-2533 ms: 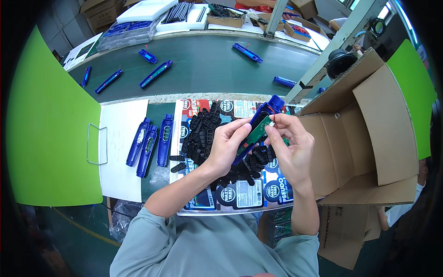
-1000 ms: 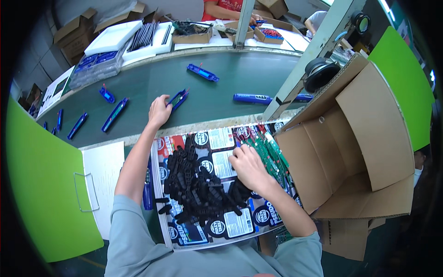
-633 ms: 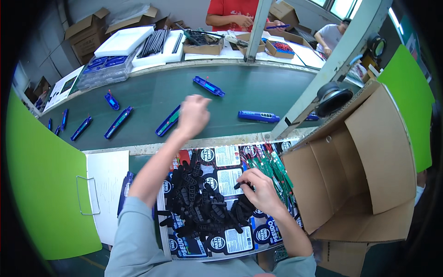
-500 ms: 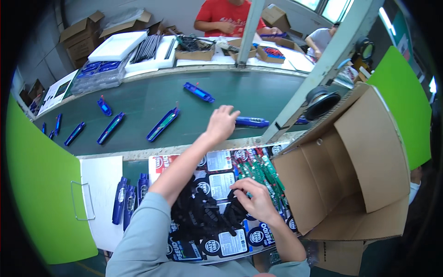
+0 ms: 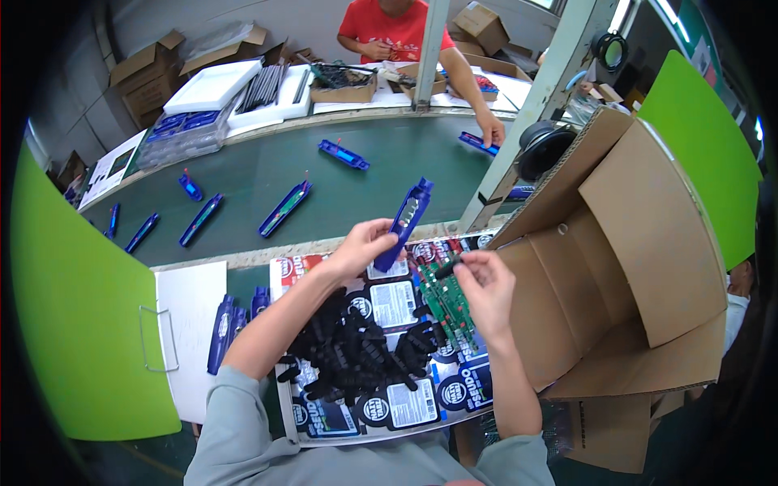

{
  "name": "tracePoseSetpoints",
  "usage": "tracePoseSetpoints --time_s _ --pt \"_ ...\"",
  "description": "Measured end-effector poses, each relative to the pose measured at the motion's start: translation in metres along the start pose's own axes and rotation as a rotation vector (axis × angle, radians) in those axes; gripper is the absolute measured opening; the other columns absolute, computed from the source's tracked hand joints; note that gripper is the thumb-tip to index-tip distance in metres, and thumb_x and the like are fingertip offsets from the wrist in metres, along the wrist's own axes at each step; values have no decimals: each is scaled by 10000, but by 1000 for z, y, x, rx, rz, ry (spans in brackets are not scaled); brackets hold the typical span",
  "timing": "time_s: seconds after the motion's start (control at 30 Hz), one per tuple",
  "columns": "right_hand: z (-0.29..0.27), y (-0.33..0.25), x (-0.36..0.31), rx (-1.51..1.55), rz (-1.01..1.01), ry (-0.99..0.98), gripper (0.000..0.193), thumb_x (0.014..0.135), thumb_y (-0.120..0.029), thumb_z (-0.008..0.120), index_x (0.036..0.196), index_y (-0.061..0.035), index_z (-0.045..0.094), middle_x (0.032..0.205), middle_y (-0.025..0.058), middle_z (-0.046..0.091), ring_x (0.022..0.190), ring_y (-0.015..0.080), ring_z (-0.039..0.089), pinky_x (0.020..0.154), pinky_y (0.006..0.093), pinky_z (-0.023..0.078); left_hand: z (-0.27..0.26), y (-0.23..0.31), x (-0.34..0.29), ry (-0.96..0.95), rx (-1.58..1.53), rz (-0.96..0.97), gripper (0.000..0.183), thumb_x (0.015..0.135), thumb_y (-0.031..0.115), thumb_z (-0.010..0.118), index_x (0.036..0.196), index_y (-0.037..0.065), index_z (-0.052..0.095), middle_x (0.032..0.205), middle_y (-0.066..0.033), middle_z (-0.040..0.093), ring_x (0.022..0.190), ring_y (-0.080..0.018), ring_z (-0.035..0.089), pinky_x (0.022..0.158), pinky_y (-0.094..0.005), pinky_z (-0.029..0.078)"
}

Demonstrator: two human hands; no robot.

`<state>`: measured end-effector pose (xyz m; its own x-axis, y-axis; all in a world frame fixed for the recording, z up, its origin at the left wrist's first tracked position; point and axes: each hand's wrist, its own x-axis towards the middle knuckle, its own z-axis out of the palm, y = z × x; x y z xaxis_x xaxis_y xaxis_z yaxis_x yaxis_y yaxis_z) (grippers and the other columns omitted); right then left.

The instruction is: The person assembles small electronic devices by inserting green circuit boards into blue plastic casings. The person picks up a casing, inserts a circuit board, and places the assembled unit on the table, repeating this process continuously.

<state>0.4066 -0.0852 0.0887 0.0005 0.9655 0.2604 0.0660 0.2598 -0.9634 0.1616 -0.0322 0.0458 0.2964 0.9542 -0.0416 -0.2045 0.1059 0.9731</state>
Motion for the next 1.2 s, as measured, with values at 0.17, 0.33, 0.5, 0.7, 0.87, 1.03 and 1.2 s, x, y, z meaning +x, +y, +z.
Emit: tracePoseSetpoints --time_s 0.17,0.33,0.5,0.7,0.87,1.03,1.2 --pt "41 -37 9 -252 -253 -30 110 841 3 737 940 27 695 884 83 692 738 142 636 668 281 502 31 8 -70 79 -24 9 435 959 -24 509 1390 -78 491 1084 -121 648 869 -174 703 850 -318 589" --pt "61 -34 1 -529 -425 -10 125 774 -55 773 880 -23 714 912 100 595 861 282 597 768 407 458 48 5 -93 133 -55 81 415 925 -60 514 1339 -82 521 1104 -116 651 872 -170 699 804 -307 585" --pt "66 -39 -14 -698 -517 26 115 772 -81 778 837 -48 689 907 88 560 914 284 562 818 420 406 59 6 -102 186 -73 102 299 943 -8 583 1235 -76 590 1022 -98 682 797 -126 676 662 -267 554" --pt "60 -47 -28 -641 -397 87 431 743 -109 823 1087 -28 577 981 114 517 888 287 532 824 416 410 65 -6 -103 313 198 176 202 979 161 695 1017 -37 682 775 -26 687 617 -55 624 506 -213 487" --pt "41 -32 -16 -263 -69 -144 329 778 -85 808 1031 12 623 855 49 680 756 112 601 681 284 491 71 0 -113 444 615 498 129 912 66 726 954 -52 695 699 -80 688 588 -87 647 516 -264 479" --pt "39 -51 -23 -121 10 -240 201 840 -55 764 992 5 646 852 28 688 787 77 618 692 263 493 76 5 -116 443 659 602 123 909 70 711 947 -44 687 702 -106 671 593 -153 650 543 -297 482" --pt "20 -45 -18 -105 -20 -241 189 919 -140 744 996 20 682 868 33 702 788 86 638 703 270 516 71 15 -121 413 342 324 172 959 133 685 980 -37 673 688 -75 661 574 -117 628 516 -286 468"
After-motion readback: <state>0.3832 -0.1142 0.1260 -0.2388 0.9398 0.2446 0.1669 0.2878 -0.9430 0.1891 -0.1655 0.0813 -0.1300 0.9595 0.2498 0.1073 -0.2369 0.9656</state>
